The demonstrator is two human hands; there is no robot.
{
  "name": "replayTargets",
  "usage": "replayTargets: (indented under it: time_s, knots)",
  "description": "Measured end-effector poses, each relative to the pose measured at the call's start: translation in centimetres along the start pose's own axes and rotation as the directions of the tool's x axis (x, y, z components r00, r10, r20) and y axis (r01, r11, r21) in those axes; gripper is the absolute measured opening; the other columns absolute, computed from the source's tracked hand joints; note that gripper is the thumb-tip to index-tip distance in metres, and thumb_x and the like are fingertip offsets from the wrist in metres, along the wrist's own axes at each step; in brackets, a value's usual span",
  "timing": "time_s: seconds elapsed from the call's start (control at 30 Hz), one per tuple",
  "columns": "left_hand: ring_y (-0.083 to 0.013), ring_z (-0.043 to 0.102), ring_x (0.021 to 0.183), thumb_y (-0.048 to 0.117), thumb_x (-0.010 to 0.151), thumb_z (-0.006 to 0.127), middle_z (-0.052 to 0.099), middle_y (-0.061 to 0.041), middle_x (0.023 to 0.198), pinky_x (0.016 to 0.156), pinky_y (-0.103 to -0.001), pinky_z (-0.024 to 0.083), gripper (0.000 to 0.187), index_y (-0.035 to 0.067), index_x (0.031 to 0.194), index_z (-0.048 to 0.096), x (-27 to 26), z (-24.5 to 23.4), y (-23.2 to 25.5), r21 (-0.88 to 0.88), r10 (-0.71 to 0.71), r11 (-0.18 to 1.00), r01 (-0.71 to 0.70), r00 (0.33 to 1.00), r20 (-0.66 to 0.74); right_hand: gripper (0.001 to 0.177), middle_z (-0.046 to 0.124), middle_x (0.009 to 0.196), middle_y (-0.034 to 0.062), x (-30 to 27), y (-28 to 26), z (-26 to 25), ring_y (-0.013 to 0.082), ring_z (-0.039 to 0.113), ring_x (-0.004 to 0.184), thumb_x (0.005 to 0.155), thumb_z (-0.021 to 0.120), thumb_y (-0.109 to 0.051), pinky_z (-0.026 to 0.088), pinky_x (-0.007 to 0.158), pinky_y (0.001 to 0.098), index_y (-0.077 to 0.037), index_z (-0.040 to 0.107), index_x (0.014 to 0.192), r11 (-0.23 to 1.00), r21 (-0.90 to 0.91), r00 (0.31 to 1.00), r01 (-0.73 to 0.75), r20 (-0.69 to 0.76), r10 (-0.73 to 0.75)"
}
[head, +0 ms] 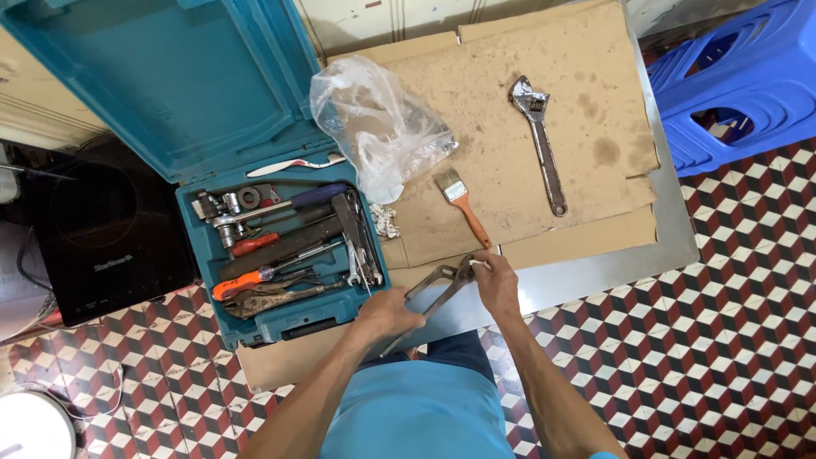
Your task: The person removes tools from a blue toolbox, wipes each with a white cloth, and places them back into the case. They handle a socket wrench, pliers, and an adjustable wrench, then open a plastic bag containing small hardware and return it to the toolbox.
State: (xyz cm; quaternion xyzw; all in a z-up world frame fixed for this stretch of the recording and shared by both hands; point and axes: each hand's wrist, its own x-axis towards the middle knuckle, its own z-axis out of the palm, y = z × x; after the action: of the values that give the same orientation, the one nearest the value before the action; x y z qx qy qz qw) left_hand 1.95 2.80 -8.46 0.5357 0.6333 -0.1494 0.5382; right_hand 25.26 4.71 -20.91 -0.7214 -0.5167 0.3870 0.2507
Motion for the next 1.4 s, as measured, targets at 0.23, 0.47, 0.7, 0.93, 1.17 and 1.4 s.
replayTargets:
  time_s: [0.23,0.47,0.7,0.93,1.17,1.4]
  knots:
    - [-0.0249,0.071,0.074,0.047,0.057,0.08,0.069,-0.008,0.064,0.067,-0.034,0.055,0.042,0.014,0.081,0.071,-0.1,-2.4,1.4,-0.301,-0.127,0.939,0.164,0.982,0.139,0.017,0.061,0.093,0.0119,-2.1,-3.7,-1.9,0.0338,0.064,0.096,0.084,0.064,0.0,0.057,0.079,0.0387,-0.008,0.069,0.098,0.995,0.046,0.996,0.092,-0.003,-0.092]
    - [-0.0225,0.066,0.046,0.032,0.069,0.074,0.068,-0.014,0.064,0.047,-0.033,0.058,0.048,0.005,0.106,0.062,-0.9,-3.5,3.1,-0.24,-0.054,0.966,0.094,0.984,0.169,0.013,0.061,0.09,0.0062,2.1,0.1,0.9,0.0284,0.064,0.092,0.082,0.07,-0.011,0.056,0.076,0.036,-0.016,0.067,0.094,0.987,-0.044,0.988,0.152,0.004,-0.152]
    - [-0.022,0.063,0.04,0.032,0.069,0.074,0.067,-0.013,0.059,0.04,-0.035,0.056,0.054,0.004,0.112,0.058,-1.7,-4.1,4.2,-0.259,-0.117,0.951,0.167,0.973,0.198,0.008,0.058,0.087,0.0106,1.6,0.4,0.7,0.0344,0.064,0.085,0.087,0.065,-0.016,0.055,0.068,0.0422,-0.015,0.063,0.095,0.992,-0.083,0.996,0.092,-0.012,-0.094]
    - [-0.0254,0.062,0.039,0.023,0.065,0.081,0.065,-0.021,0.06,0.037,-0.033,0.056,0.054,0.002,0.11,0.06,-1.0,-2.6,3.0,-0.518,-0.159,0.816,0.256,0.961,0.225,0.008,0.06,0.089,0.0089,-1.8,-1.9,-0.6,0.0305,0.065,0.092,0.085,0.066,-0.013,0.054,0.077,0.0367,-0.015,0.065,0.093,0.999,0.007,0.999,-0.034,0.013,0.034]
    - [-0.0242,0.061,0.04,0.025,0.066,0.081,0.063,-0.021,0.061,0.038,-0.032,0.055,0.053,-0.001,0.107,0.06,-1.5,-1.8,2.8,-0.595,-0.129,0.765,0.246,0.964,0.233,0.011,0.06,0.087,0.0077,2.7,3.2,0.7,0.0306,0.064,0.092,0.083,0.069,-0.016,0.053,0.08,0.0405,-0.018,0.065,0.093,0.977,-0.186,0.994,0.105,-0.004,-0.107]
    - [-0.0228,0.061,0.039,0.027,0.067,0.08,0.062,-0.019,0.059,0.035,-0.029,0.054,0.042,0.002,0.094,0.061,-1.2,-1.3,2.9,-0.641,-0.146,0.712,0.287,0.953,0.264,0.004,0.061,0.088,0.0084,-4.5,-3.8,-1.8,0.0263,0.066,0.081,0.089,0.064,-0.013,0.055,0.072,0.0353,-0.013,0.064,0.093,0.999,-0.013,0.999,0.03,-0.034,-0.03]
